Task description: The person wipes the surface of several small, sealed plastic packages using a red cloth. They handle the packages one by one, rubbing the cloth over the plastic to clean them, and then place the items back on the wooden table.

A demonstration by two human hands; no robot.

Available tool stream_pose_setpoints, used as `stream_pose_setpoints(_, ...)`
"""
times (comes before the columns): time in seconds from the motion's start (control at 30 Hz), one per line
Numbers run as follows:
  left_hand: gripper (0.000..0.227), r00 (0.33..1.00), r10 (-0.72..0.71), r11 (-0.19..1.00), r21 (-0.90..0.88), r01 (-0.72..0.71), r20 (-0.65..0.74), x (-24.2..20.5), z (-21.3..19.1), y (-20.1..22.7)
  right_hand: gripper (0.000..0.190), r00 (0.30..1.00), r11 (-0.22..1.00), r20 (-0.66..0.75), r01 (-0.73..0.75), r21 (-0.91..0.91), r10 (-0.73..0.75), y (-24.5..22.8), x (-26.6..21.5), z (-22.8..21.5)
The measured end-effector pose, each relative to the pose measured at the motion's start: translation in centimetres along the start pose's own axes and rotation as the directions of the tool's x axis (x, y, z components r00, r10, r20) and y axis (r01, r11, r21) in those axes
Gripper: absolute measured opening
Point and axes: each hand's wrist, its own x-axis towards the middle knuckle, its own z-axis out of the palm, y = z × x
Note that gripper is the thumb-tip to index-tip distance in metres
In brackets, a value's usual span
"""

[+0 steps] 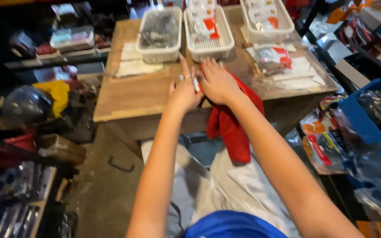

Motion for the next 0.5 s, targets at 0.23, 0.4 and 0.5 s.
stream_pose_setpoints(0.23, 0.122, 0.997, -0.027, 0.997, -0.071, 0.032, 0.068, -0.2, -0.6, 0.4, 0.068, 0.978, 0.978, -0.078, 0.185, -0.097, -0.193, 0.9, -8.4, -3.4)
stream_pose_setpoints(0.4, 0.122, 0.996, -0.054, 0.997, -0.053, 0.058, 0.068, 0.6, 0.4, -0.2, 0.076, 0.998, 0.983, -0.004, 0.065, -0.171, -0.066, 0.5, -7.7, -3.1)
stream_pose_setpoints(0.5, 0.119, 0.997, -0.058, 0.998, -0.009, 0.059, 0.047, 0.3, 0.3, 0.0, 0.073, 1.000, 0.992, 0.022, 0.007, -0.125, -0.004, 0.3, -5.8, -3.2)
